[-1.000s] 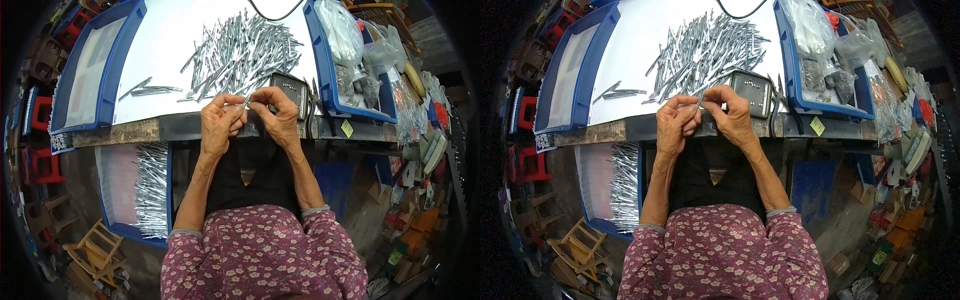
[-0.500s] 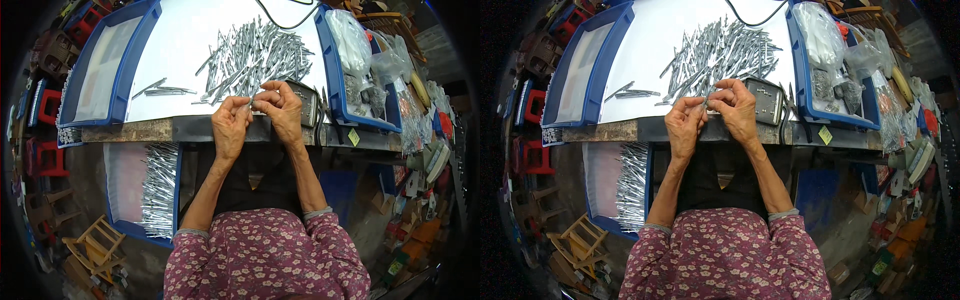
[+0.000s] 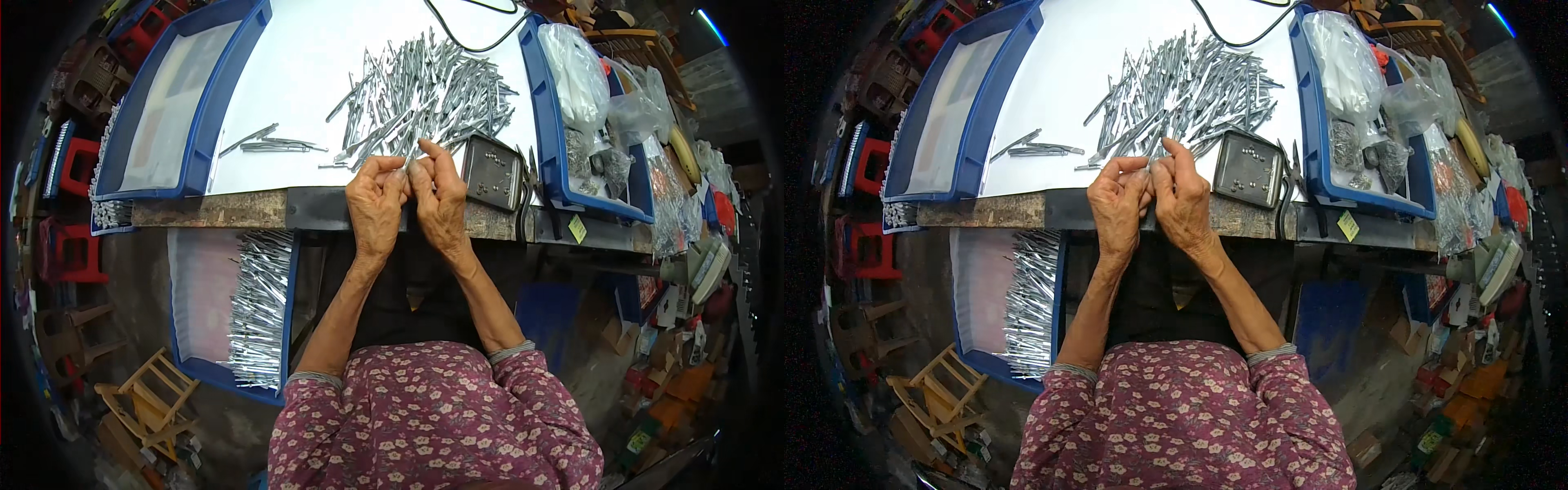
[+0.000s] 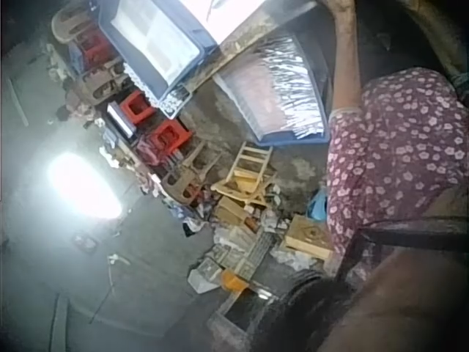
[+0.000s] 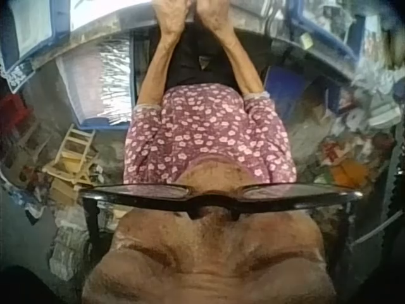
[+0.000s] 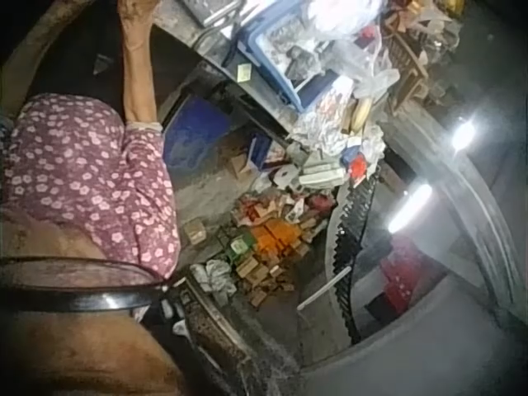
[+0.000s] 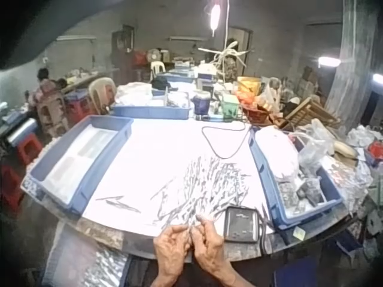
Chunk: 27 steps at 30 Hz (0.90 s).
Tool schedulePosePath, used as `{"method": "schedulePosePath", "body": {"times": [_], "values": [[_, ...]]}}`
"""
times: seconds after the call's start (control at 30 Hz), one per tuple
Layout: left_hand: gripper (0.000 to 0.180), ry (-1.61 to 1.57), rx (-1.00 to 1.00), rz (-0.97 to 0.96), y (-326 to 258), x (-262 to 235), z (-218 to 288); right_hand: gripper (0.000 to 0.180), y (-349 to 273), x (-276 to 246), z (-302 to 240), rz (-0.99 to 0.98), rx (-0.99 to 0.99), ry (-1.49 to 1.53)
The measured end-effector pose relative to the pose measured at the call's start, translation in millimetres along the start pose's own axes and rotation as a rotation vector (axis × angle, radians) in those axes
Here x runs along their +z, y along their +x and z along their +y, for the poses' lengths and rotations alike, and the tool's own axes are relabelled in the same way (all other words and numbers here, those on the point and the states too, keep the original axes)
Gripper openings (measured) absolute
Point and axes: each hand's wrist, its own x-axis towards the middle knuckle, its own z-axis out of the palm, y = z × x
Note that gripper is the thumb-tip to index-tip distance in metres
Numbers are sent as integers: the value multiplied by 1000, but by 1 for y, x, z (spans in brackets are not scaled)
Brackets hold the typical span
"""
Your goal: Manually inspecting and sorting small metal pins at a workbench.
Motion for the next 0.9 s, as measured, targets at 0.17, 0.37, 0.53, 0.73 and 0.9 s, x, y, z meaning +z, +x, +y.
{"method": "schedulePosePath", "body": {"times": [0.17, 0.37, 0.53, 0.73, 0.9], "values": [[10, -263, -75, -111, 0, -8, 0, 32, 9, -4, -6, -13, 161, 213], [11, -339, -82, -95, 0, -8, -2, 30, 9, -3, -11, -30, 47, 190], [11, -336, -140, -120, -2, -9, -1, 30, 10, -5, -10, -47, 194, 321], [11, -344, -152, -107, -3, -7, 0, 28, 11, -6, -10, -47, 263, 288], [10, -317, -135, -58, -3, -6, -2, 27, 7, 0, -9, -2, 95, 319]]}}
